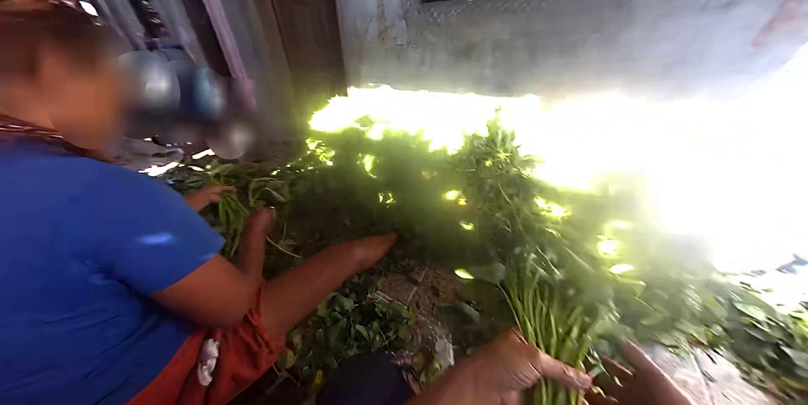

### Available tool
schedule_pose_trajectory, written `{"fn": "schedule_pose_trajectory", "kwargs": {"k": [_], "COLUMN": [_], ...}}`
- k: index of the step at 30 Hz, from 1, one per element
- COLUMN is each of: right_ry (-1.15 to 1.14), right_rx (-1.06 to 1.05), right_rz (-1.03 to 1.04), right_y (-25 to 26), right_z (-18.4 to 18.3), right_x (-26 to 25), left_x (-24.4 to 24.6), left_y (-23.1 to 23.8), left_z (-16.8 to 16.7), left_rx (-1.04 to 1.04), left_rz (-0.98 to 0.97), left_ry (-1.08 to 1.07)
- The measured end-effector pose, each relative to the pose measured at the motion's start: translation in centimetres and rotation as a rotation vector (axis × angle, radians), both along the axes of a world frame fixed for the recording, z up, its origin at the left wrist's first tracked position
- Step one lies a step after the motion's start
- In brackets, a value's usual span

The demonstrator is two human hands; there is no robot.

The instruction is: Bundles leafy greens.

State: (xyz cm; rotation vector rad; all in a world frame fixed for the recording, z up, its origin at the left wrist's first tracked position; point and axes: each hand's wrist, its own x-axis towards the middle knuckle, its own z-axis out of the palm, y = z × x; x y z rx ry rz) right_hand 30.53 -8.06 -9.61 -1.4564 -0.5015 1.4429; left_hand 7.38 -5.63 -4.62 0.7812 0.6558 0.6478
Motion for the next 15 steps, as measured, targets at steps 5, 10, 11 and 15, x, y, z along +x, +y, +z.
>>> {"fn": "schedule_pose_trajectory", "kwargs": {"k": [5, 10, 11, 15], "right_ry": [-0.386, -0.422, -0.453, -0.755], "right_rx": [0.267, 0.705, 0.725, 0.780], "right_rz": [-0.327, 0.155, 0.228, 0.300], "right_y": [-2.4, -5.9, -6.2, -6.7], "right_z": [-0.5, 0.1, -0.1, -1.8], "right_x": [-1.9, -5.6, -6.1, -6.7], "left_x": [-0.9, -1.2, -1.2, -1.5], "left_y": [1.1, 1.6, 1.5, 1.8], "left_z": [2.6, 3.2, 3.3, 3.7], "left_rx": [-0.009, -0.022, -0.019, 0.037], "left_rz": [0.061, 0.167, 0.188, 0.290], "left_ry": [0.037, 0.066, 0.075, 0.130]}}
